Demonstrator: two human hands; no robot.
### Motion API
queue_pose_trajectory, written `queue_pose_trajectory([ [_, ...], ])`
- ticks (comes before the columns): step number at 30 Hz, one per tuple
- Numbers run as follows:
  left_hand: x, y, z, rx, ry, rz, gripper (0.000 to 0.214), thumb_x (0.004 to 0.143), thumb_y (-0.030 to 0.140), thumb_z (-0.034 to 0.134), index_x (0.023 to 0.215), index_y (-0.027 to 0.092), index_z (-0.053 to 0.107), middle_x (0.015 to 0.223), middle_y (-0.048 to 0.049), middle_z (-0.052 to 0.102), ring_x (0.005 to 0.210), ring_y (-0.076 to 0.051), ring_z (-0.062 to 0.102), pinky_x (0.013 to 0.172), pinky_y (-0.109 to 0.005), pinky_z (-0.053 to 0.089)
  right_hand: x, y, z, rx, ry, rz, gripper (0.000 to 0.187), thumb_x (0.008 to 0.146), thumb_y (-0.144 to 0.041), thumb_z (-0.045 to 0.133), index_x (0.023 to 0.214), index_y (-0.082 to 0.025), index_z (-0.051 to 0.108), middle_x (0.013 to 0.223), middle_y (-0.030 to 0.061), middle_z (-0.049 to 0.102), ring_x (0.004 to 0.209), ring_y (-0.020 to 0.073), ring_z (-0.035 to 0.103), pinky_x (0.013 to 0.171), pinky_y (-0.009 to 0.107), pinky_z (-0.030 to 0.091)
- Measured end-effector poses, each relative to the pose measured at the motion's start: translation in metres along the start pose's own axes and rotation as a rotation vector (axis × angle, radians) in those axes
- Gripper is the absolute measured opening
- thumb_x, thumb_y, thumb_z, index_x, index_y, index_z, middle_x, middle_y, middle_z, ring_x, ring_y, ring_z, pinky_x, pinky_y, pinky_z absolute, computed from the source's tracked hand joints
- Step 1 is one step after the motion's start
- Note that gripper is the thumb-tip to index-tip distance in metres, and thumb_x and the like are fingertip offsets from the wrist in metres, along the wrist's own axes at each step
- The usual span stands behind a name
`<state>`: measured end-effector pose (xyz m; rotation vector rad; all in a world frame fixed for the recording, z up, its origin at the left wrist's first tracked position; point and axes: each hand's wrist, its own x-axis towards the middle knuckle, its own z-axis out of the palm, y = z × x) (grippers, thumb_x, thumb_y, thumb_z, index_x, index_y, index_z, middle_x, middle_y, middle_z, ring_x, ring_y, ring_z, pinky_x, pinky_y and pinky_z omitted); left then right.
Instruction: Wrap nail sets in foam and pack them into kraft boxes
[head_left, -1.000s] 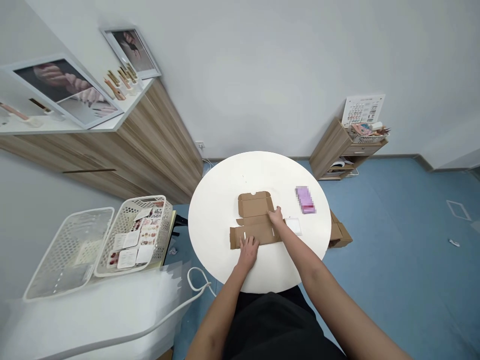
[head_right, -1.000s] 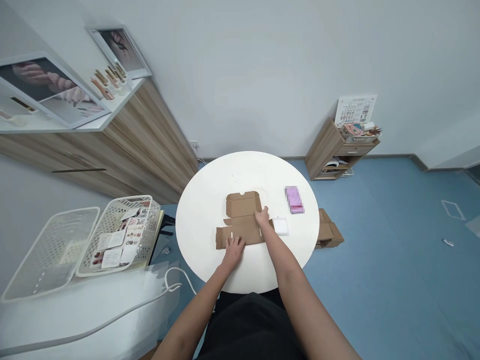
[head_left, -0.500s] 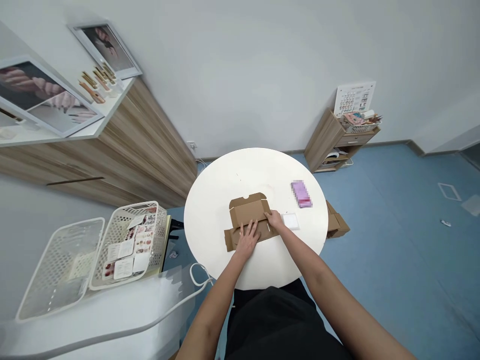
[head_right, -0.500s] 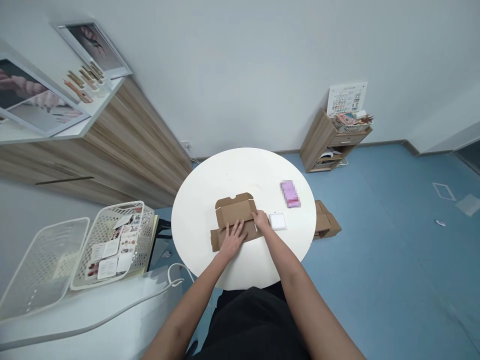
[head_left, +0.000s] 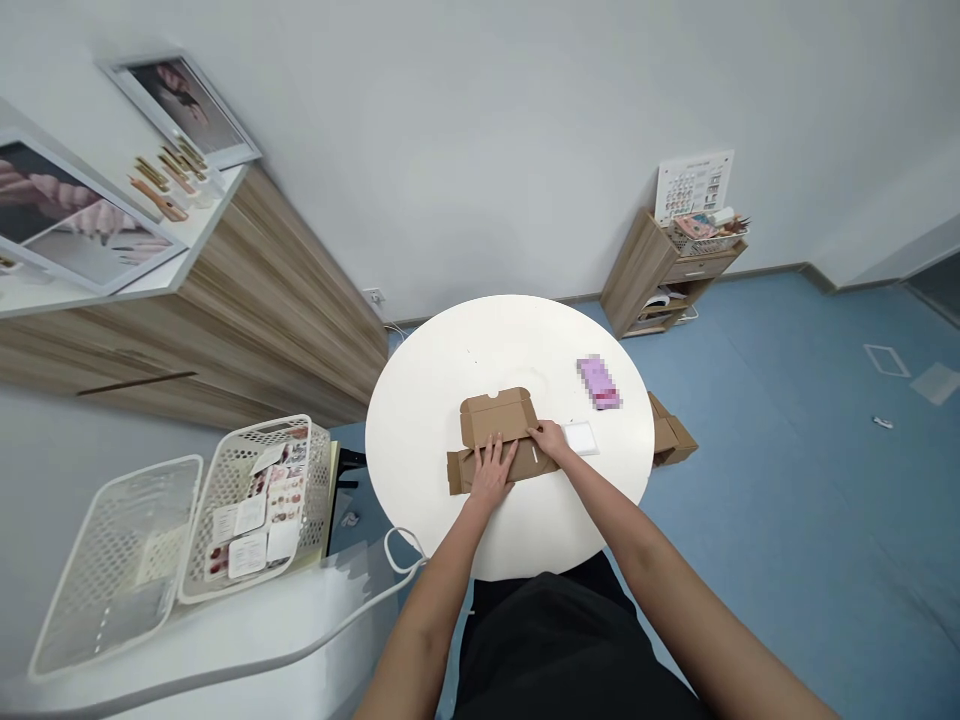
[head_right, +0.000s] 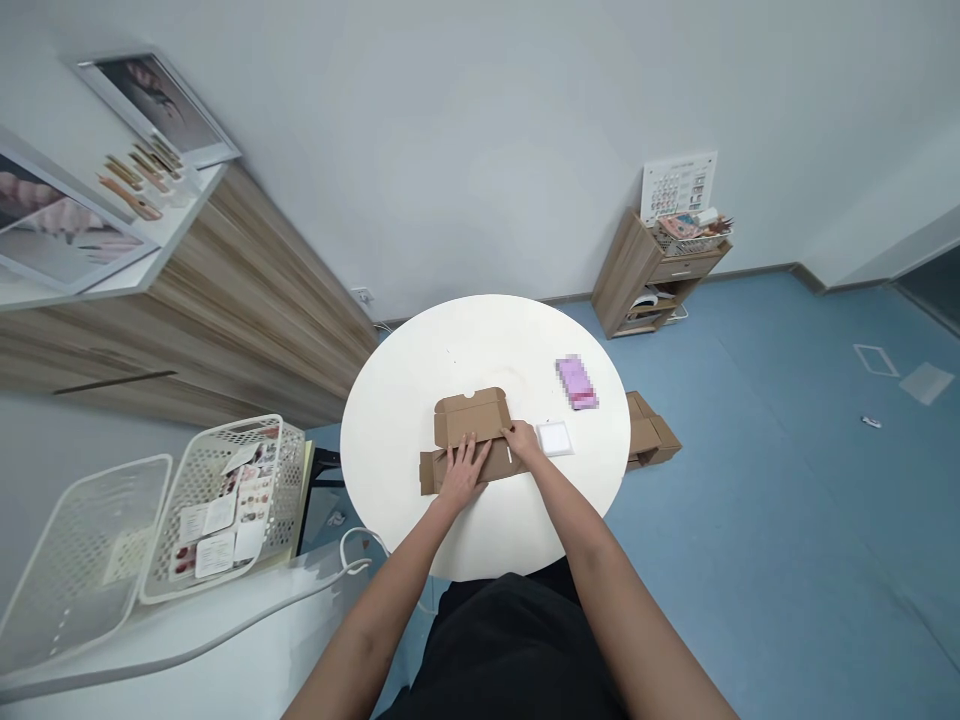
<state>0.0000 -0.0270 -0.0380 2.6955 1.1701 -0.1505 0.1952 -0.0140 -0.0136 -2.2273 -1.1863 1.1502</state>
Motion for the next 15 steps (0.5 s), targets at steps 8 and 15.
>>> queue_pose_trajectory([
  [8,0.001,-0.001,-0.004,-0.015,0.002,-0.021,0.1,0.075,0.031,0.071,0.155,0.021,0.011,0.161,-0.0169,0.014,0.148,-0.035,0.011,0.116,-0.06,0.012,-0.02,0.006,-0.002,-0.3,0.024,-0.012,0.018,0.087,-0.019,0.055,0.093,-0.018,0.071,0.098,0.0082,0.072,0.092,0.0183,0.065,0.072,0.023,0.042],
  [15,0.006,-0.015,-0.007,-0.106,-0.043,-0.008,0.103,0.075,0.048,0.071,0.154,0.019,0.011,0.16,-0.0161,0.021,0.148,-0.033,0.017,0.117,-0.054,0.02,-0.019,0.0,-0.001,-0.406,0.025,0.029,0.02,0.087,-0.016,0.052,0.091,-0.015,0.072,0.098,0.0144,0.071,0.092,0.0234,0.067,0.074,0.028,0.044],
])
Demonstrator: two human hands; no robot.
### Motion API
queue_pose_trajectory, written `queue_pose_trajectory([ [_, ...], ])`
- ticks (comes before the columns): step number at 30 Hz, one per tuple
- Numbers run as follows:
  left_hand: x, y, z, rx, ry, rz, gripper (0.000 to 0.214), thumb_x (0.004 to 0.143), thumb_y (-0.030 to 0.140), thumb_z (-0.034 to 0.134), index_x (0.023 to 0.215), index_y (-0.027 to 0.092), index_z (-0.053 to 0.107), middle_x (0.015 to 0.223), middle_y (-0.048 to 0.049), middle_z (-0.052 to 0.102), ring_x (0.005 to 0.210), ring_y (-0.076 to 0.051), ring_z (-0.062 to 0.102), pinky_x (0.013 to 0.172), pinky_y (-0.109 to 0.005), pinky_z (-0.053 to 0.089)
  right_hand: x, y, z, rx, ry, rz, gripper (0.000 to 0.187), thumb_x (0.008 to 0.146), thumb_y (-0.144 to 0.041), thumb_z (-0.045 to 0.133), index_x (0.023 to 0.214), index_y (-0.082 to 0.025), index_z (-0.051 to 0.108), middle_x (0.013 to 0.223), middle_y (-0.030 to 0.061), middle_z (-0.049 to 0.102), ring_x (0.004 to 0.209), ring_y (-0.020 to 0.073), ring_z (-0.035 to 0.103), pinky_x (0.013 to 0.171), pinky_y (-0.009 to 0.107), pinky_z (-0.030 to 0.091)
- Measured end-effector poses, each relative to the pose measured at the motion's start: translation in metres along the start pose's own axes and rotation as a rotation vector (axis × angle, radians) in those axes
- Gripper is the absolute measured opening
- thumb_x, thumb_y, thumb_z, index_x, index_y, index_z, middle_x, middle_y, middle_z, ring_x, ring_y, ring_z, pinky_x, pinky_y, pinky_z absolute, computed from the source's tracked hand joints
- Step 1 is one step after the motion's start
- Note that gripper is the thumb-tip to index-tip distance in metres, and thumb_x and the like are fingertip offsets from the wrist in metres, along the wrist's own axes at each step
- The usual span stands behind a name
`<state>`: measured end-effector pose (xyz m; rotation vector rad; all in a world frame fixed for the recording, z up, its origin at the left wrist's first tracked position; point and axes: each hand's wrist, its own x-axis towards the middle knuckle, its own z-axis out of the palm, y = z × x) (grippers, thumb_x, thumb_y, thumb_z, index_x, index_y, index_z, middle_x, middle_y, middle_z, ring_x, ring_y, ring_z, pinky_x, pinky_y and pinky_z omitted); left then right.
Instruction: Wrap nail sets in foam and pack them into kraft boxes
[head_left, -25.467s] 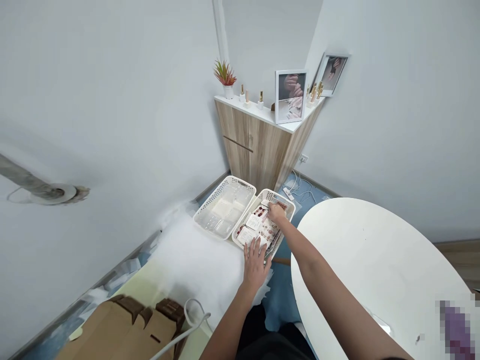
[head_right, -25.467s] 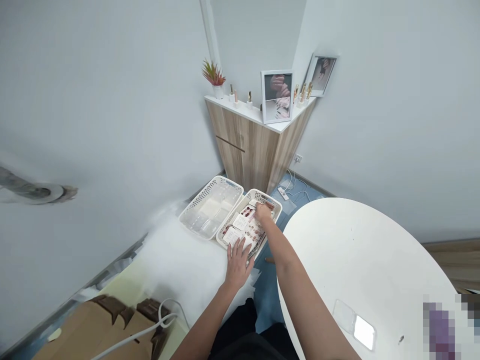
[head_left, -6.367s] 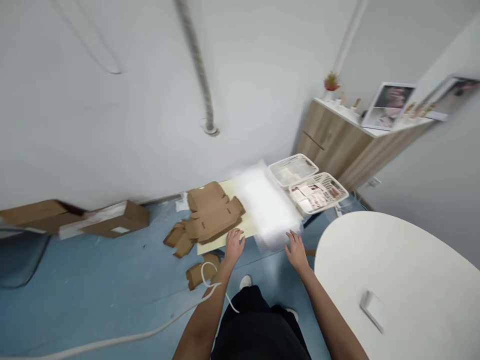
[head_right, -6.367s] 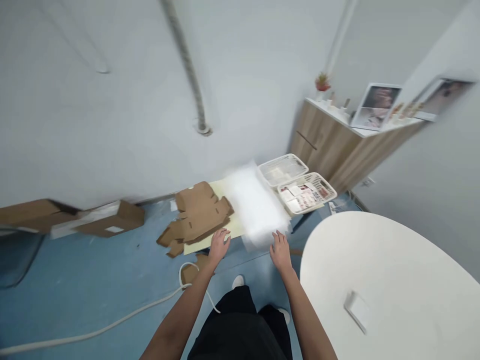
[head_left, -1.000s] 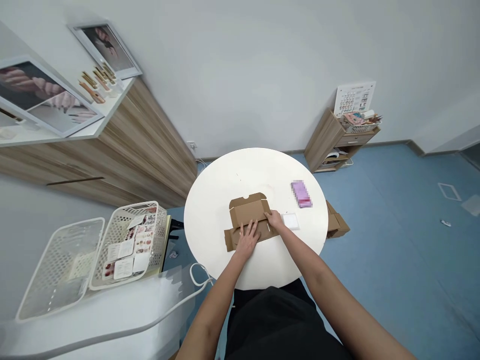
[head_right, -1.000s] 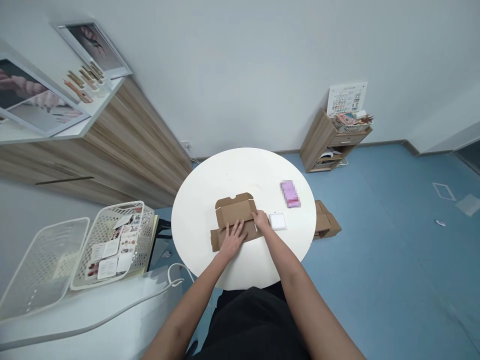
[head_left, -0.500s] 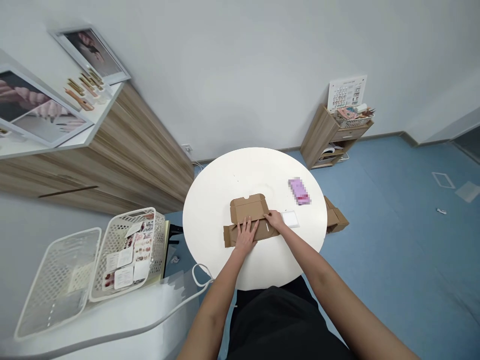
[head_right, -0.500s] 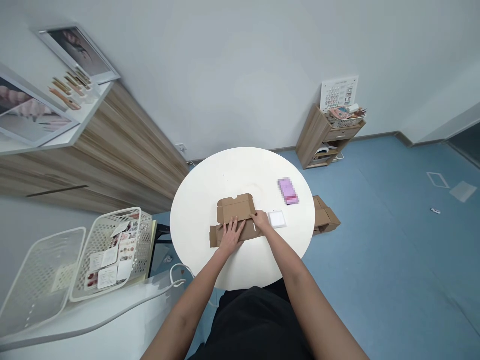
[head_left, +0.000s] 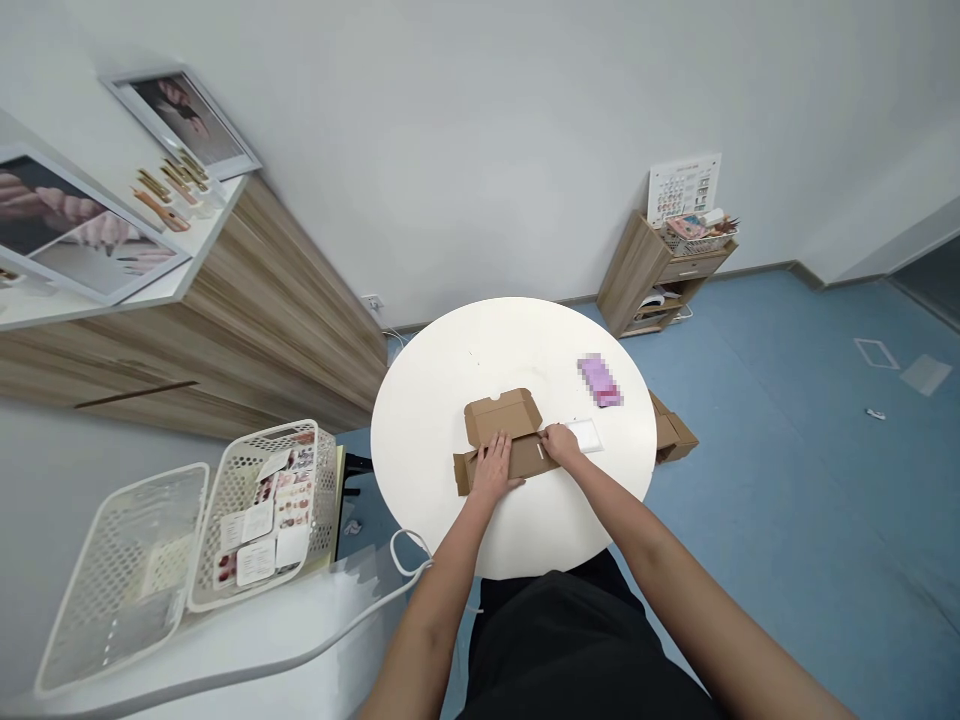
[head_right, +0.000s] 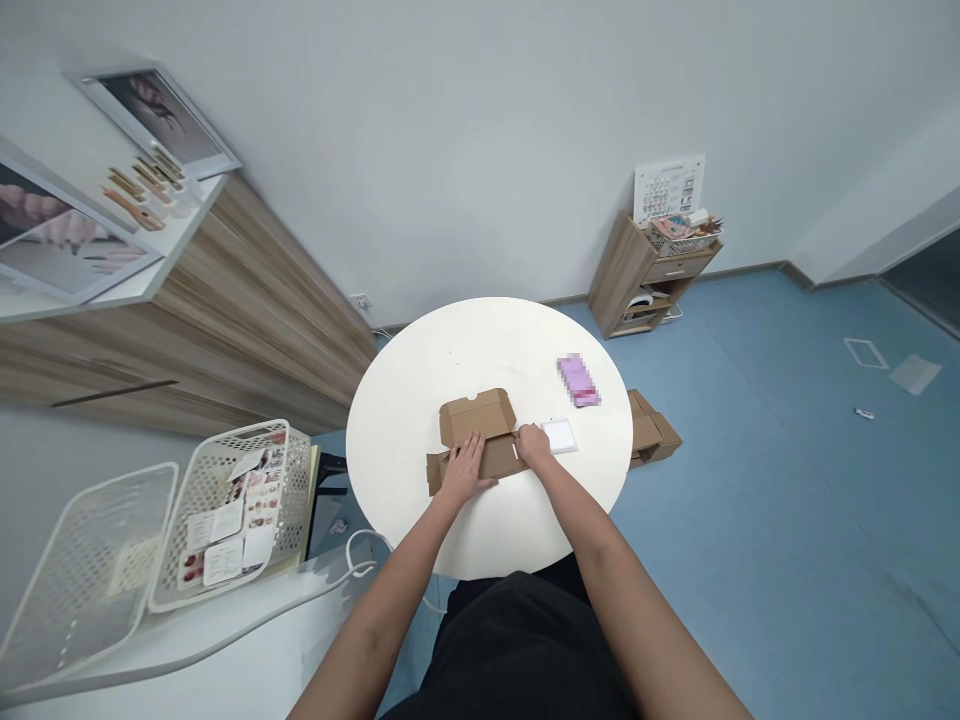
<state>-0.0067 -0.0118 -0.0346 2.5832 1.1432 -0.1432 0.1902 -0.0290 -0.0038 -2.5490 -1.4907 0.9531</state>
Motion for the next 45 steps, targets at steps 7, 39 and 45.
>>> queue_pose_trajectory([
  [7,-0.001,-0.006,0.002,-0.038,0.024,-0.013,0.1,0.073,0.051,0.073,0.152,0.02,0.02,0.159,-0.019,0.022,0.146,-0.033,0.022,0.116,-0.052,0.024,-0.004,-0.011,0.012,-0.026,0.001,-0.02,0.019,0.088,-0.018,0.053,0.089,-0.018,0.072,0.096,0.011,0.073,0.091,0.021,0.067,0.072,0.027,0.044],
  [39,0.0,-0.003,0.003,-0.066,0.02,-0.045,0.097,0.074,0.052,0.073,0.151,0.02,0.025,0.158,-0.0177,0.024,0.146,-0.034,0.022,0.118,-0.05,0.021,-0.048,0.023,0.009,-0.03,0.192,0.059,0.021,0.096,-0.028,0.043,0.104,-0.017,0.059,0.111,0.0119,0.063,0.102,0.0215,0.06,0.073,0.028,0.042],
  [45,0.002,-0.002,0.002,-0.05,-0.007,-0.077,0.099,0.071,0.052,0.076,0.151,0.02,0.026,0.159,-0.016,0.022,0.147,-0.032,0.021,0.119,-0.048,0.02,-0.048,0.034,0.0,-0.085,0.041,0.11,0.016,0.094,-0.026,0.044,0.103,-0.017,0.054,0.104,0.0091,0.064,0.099,0.0209,0.061,0.069,0.028,0.039],
])
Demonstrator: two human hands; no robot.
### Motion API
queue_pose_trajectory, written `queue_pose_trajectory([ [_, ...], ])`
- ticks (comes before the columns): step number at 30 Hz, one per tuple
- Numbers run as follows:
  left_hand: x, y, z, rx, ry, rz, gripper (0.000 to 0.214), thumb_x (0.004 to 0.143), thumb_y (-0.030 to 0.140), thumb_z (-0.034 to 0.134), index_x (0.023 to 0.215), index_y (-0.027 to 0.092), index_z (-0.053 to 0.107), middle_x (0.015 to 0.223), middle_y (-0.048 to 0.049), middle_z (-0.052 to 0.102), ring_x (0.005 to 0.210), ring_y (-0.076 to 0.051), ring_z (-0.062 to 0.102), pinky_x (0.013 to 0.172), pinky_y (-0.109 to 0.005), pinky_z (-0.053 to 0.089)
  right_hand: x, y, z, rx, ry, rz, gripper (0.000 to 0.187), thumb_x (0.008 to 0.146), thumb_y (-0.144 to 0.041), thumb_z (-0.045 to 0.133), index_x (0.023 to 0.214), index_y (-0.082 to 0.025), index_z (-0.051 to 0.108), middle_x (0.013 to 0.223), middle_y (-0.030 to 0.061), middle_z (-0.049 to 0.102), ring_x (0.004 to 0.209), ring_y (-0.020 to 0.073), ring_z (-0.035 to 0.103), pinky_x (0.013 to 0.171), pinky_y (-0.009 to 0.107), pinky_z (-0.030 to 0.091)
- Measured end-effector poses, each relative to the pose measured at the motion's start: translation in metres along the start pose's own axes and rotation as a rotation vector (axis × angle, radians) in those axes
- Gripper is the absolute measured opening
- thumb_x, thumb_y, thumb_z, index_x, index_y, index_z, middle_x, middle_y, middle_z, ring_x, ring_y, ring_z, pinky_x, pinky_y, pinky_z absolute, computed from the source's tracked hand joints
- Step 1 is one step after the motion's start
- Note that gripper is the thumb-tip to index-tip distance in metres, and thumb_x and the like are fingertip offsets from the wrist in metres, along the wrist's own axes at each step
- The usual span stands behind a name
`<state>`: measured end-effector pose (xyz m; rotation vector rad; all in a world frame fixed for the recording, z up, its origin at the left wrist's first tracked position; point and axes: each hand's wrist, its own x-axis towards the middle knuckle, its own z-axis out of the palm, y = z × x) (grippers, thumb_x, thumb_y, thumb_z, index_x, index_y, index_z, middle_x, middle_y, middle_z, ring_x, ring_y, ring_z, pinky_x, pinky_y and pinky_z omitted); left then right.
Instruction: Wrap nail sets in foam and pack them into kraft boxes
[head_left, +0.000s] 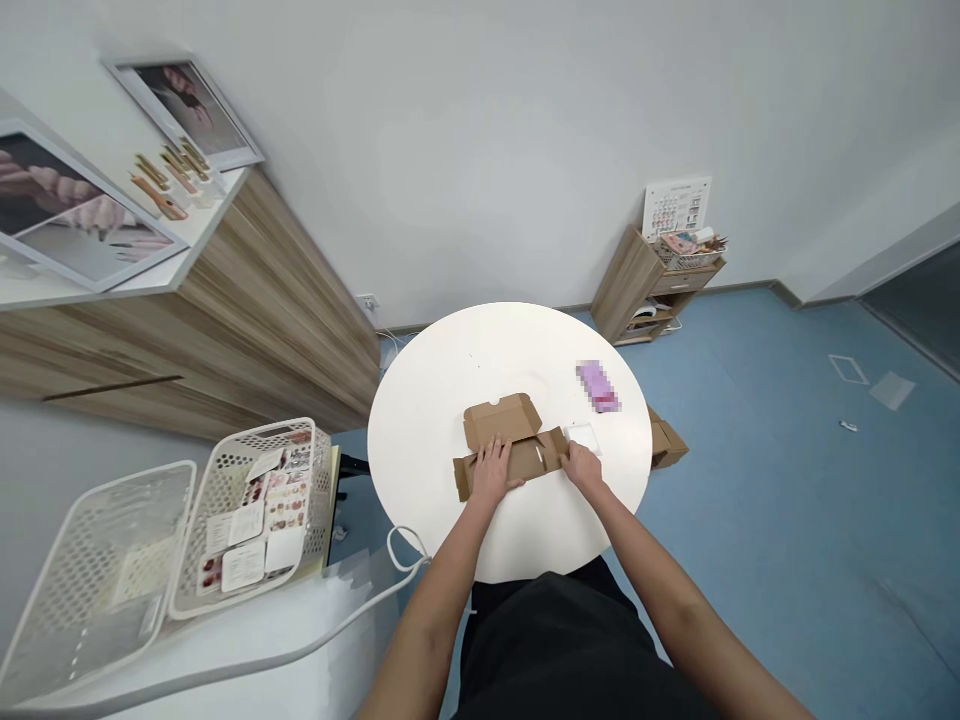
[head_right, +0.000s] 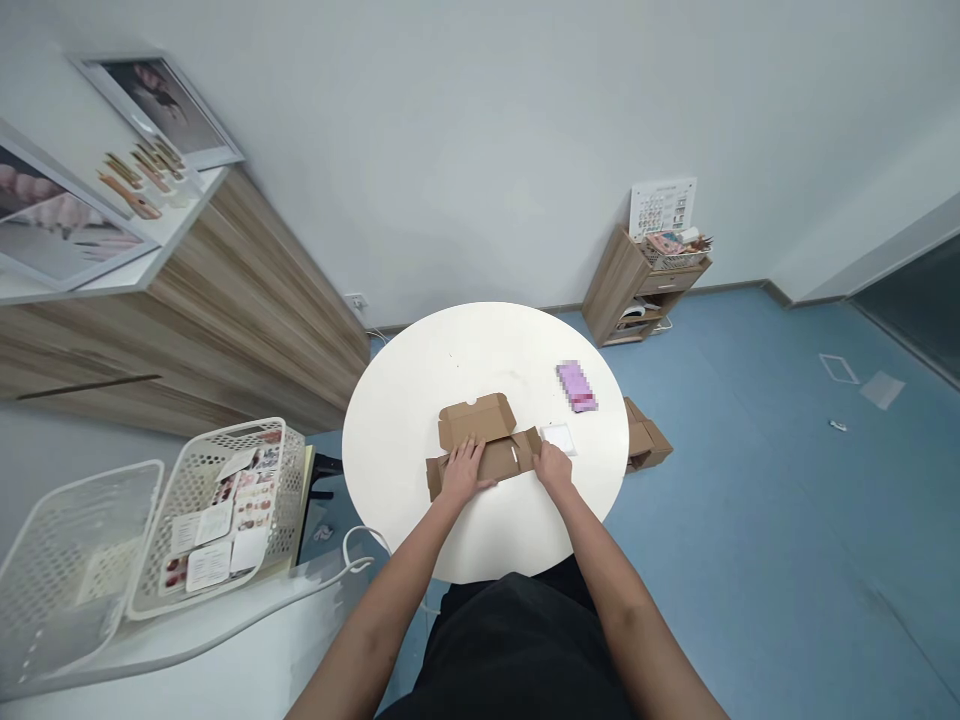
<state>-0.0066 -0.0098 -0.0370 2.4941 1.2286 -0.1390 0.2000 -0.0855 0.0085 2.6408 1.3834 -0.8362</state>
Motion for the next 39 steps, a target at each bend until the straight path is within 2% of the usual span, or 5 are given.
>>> queue_pose_trajectory([
  [6,-0.003,0.003,-0.006,0.005,-0.008,0.006,0.098,0.071,0.051,0.076,0.15,0.019,0.028,0.159,-0.0169,0.022,0.147,-0.031,0.021,0.119,-0.048,0.019,-0.001,-0.004,0.003,-0.073,0.092,0.042,0.025,0.094,-0.027,0.046,0.116,-0.016,0.048,0.11,0.0111,0.061,0.093,0.0206,0.063,0.066,0.028,0.039],
  [11,-0.003,0.002,-0.005,-0.002,0.004,0.02,0.097,0.072,0.051,0.075,0.15,0.019,0.026,0.159,-0.0173,0.023,0.147,-0.03,0.02,0.119,-0.049,0.019,0.005,-0.001,0.001,-0.088,0.03,-0.004,0.015,0.092,-0.02,0.045,0.095,-0.017,0.059,0.104,0.0104,0.061,0.095,0.02,0.061,0.065,0.026,0.037],
  [22,-0.001,0.002,0.001,-0.018,0.014,0.0,0.102,0.069,0.05,0.077,0.151,0.017,0.025,0.159,-0.0181,0.023,0.147,-0.032,0.019,0.119,-0.049,0.018,-0.008,-0.026,0.012,0.34,-0.039,-0.228,0.011,0.083,-0.022,0.052,0.074,-0.023,0.045,0.068,-0.0039,0.056,0.067,0.014,0.055,0.059,0.022,0.032],
  [28,0.0,0.0,0.006,-0.035,0.021,-0.001,0.109,0.068,0.056,0.075,0.153,0.021,0.018,0.16,-0.0164,0.02,0.148,-0.033,0.017,0.118,-0.052,0.018,0.004,-0.034,0.021,0.448,-0.007,-0.028,0.027,0.084,-0.048,0.057,0.083,-0.023,0.047,0.085,0.0013,0.065,0.078,0.0169,0.061,0.061,0.024,0.038],
  [39,0.0,0.003,0.001,-0.032,-0.034,-0.026,0.11,0.067,0.057,0.074,0.153,0.018,0.018,0.161,-0.0165,0.014,0.149,-0.032,0.012,0.12,-0.05,0.014,0.027,-0.048,0.02,0.111,-0.134,0.072,0.03,0.081,-0.047,0.064,0.093,-0.021,0.058,0.102,0.0073,0.069,0.092,0.022,0.065,0.064,0.027,0.042],
])
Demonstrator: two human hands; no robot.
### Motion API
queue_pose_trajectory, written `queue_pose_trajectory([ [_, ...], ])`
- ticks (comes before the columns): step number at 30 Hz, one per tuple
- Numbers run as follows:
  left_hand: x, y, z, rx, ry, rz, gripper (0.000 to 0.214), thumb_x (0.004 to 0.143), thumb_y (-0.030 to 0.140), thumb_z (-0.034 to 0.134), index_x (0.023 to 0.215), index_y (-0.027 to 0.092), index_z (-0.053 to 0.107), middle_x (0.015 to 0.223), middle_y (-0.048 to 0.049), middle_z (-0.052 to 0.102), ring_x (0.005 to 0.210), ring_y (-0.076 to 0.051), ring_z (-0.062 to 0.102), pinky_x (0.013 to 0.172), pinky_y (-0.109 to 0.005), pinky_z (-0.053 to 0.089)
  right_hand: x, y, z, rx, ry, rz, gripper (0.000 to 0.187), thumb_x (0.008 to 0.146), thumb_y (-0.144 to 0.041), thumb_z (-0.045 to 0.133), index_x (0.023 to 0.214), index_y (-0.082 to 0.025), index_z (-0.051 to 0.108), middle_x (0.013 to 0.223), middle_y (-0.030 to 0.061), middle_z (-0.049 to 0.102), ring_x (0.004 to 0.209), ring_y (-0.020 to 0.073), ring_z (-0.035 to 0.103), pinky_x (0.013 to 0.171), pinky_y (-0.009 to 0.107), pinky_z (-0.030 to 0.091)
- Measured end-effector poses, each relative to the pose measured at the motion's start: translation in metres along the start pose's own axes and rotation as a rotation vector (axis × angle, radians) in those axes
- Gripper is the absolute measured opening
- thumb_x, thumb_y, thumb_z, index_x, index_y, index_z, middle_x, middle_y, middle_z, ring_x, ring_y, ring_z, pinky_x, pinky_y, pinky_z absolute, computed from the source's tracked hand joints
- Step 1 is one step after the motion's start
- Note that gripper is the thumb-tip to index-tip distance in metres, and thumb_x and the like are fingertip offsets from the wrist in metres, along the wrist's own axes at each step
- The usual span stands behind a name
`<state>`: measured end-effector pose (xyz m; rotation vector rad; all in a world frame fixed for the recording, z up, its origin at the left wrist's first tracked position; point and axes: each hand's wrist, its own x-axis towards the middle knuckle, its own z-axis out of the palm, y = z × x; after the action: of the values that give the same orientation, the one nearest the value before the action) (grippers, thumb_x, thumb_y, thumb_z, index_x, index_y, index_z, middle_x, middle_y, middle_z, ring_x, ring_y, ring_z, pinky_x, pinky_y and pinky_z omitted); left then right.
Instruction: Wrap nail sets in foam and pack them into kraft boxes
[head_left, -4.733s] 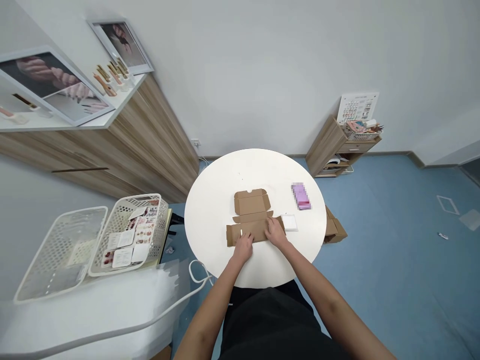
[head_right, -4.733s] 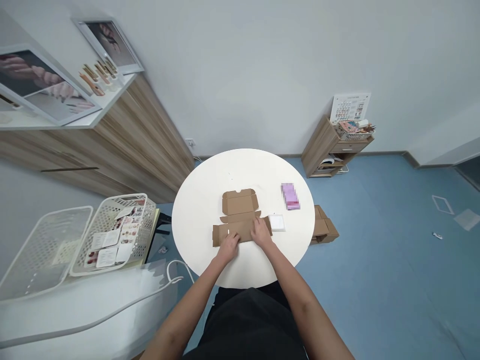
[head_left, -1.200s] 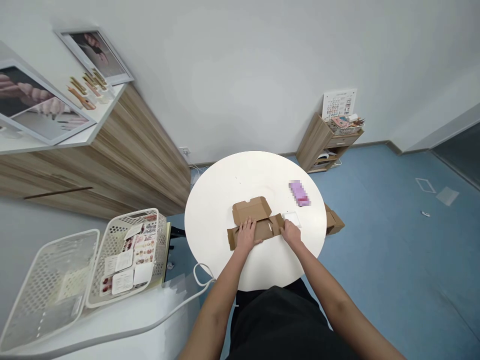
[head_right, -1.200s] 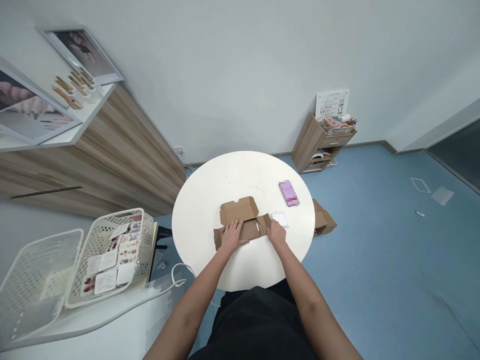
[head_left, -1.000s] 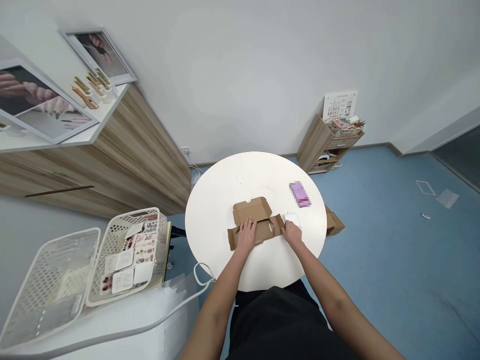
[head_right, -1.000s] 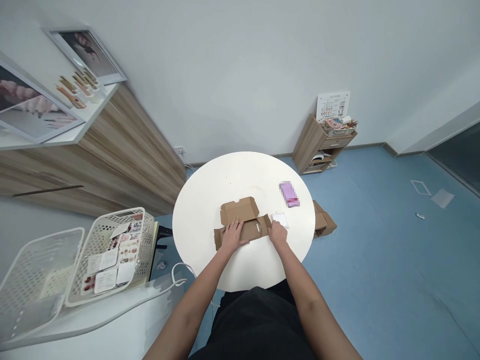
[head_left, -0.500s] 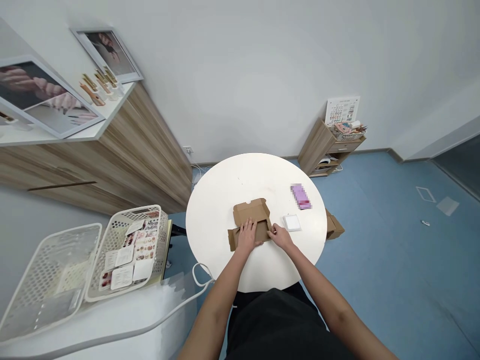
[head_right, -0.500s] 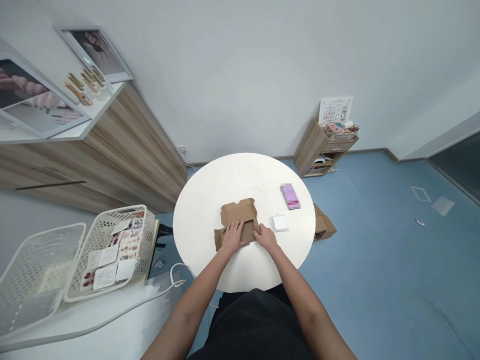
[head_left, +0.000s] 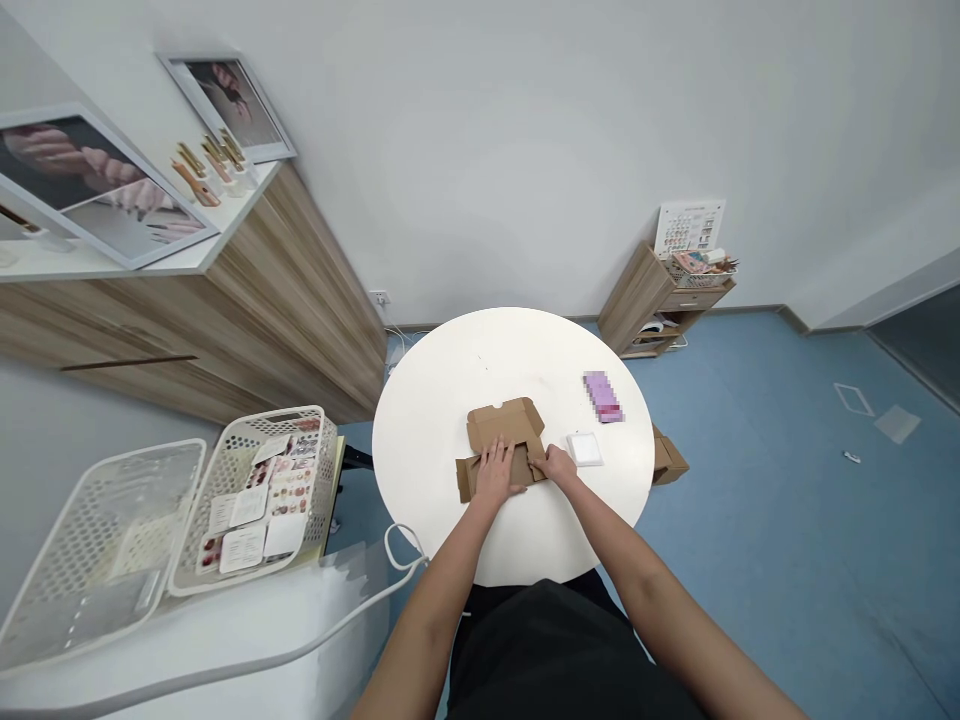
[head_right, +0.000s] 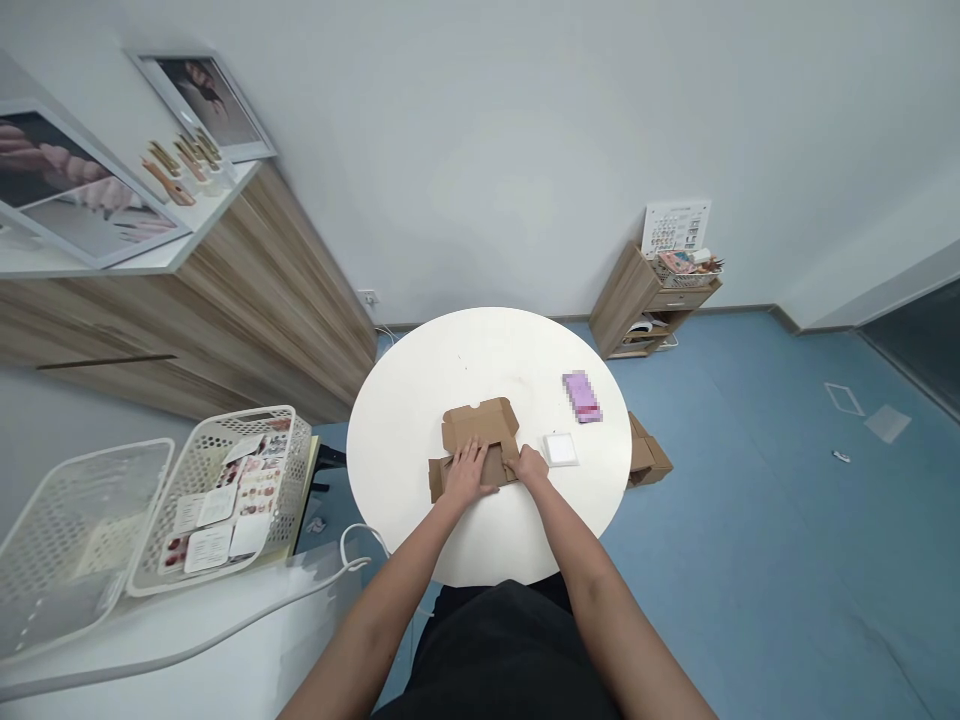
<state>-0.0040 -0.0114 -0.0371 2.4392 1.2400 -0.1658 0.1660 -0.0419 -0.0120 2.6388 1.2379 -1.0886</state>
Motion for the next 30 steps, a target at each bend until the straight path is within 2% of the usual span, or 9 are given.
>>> queue_pose_trajectory([
  [5,0.0,0.0,0.0,0.004,0.019,0.014,0.112,0.065,0.055,0.076,0.153,0.019,0.017,0.161,-0.0171,0.016,0.148,-0.033,0.014,0.119,-0.051,0.015,0.004,0.0,0.002,-0.119,0.008,-0.041,0.014,0.087,-0.031,0.056,0.096,-0.021,0.061,0.104,0.0099,0.069,0.096,0.0234,0.066,0.069,0.029,0.045],
  [11,0.001,-0.003,0.004,-0.022,0.047,0.037,0.111,0.065,0.056,0.077,0.153,0.02,0.019,0.16,-0.0171,0.02,0.148,-0.033,0.016,0.119,-0.052,0.016,-0.005,-0.001,-0.002,-0.166,0.055,-0.118,0.021,0.088,-0.026,0.052,0.106,-0.02,0.059,0.112,0.0133,0.065,0.105,0.0262,0.062,0.079,0.034,0.047],
  [13,0.002,-0.005,0.004,-0.029,0.049,0.067,0.111,0.064,0.056,0.077,0.152,0.02,0.02,0.16,-0.017,0.02,0.148,-0.034,0.015,0.119,-0.052,0.015,-0.01,-0.003,-0.006,-0.196,0.161,-0.254,0.037,0.085,-0.03,0.058,0.12,-0.019,0.053,0.125,0.015,0.058,0.116,0.028,0.054,0.087,0.037,0.046],
  [15,0.003,-0.007,0.003,-0.036,0.043,0.1,0.113,0.063,0.056,0.078,0.152,0.017,0.021,0.16,-0.0184,0.019,0.148,-0.034,0.014,0.12,-0.051,0.014,-0.013,-0.004,-0.01,-0.241,0.221,-0.478,0.062,0.078,-0.034,0.067,0.133,-0.018,0.044,0.14,0.016,0.047,0.129,0.0302,0.042,0.097,0.041,0.043],
  [18,0.004,-0.011,0.0,-0.043,0.036,0.144,0.122,0.058,0.059,0.08,0.153,0.014,0.019,0.16,-0.0204,0.017,0.148,-0.036,0.01,0.12,-0.051,0.012,-0.012,-0.006,-0.012,-0.322,0.086,-0.719,0.102,0.065,-0.035,0.08,0.149,-0.019,0.026,0.156,0.0143,0.027,0.144,0.0337,0.02,0.11,0.045,0.034],
  [20,0.004,-0.012,-0.002,-0.047,0.033,0.162,0.127,0.056,0.064,0.079,0.154,0.015,0.015,0.16,-0.02,0.016,0.149,-0.036,0.007,0.12,-0.053,0.01,-0.009,-0.006,-0.01,-0.362,-0.034,-0.726,0.118,0.058,-0.033,0.086,0.153,-0.019,0.018,0.16,0.0142,0.02,0.147,0.0358,0.011,0.112,0.046,0.032],
  [22,0.004,-0.013,-0.003,-0.05,0.024,0.17,0.128,0.056,0.067,0.077,0.154,0.015,0.012,0.161,-0.0195,0.014,0.149,-0.036,0.005,0.119,-0.054,0.008,-0.006,-0.006,-0.006,-0.37,-0.102,-0.683,0.124,0.055,-0.031,0.087,0.155,-0.017,0.014,0.161,0.0148,0.017,0.148,0.0365,0.008,0.111,0.044,0.035],
  [27,-0.001,-0.011,-0.005,-0.081,0.058,0.194,0.117,0.064,0.062,0.074,0.153,0.016,0.015,0.16,-0.018,0.016,0.149,-0.033,0.01,0.12,-0.052,0.011,-0.004,-0.004,-0.001,-0.345,-0.114,-0.651,0.121,0.06,-0.027,0.084,0.156,-0.018,0.011,0.162,0.0123,0.016,0.148,0.0345,0.007,0.11,0.042,0.039],
  [30,-0.015,-0.018,-0.01,-0.17,0.171,0.142,0.095,0.077,0.055,0.066,0.152,0.019,0.019,0.159,-0.015,0.025,0.147,-0.031,0.019,0.119,-0.051,0.016,-0.006,-0.003,-0.002,-0.354,-0.12,-0.641,0.122,0.061,-0.027,0.083,0.156,-0.021,0.007,0.163,0.0087,0.013,0.149,0.0328,0.005,0.108,0.042,0.042],
])
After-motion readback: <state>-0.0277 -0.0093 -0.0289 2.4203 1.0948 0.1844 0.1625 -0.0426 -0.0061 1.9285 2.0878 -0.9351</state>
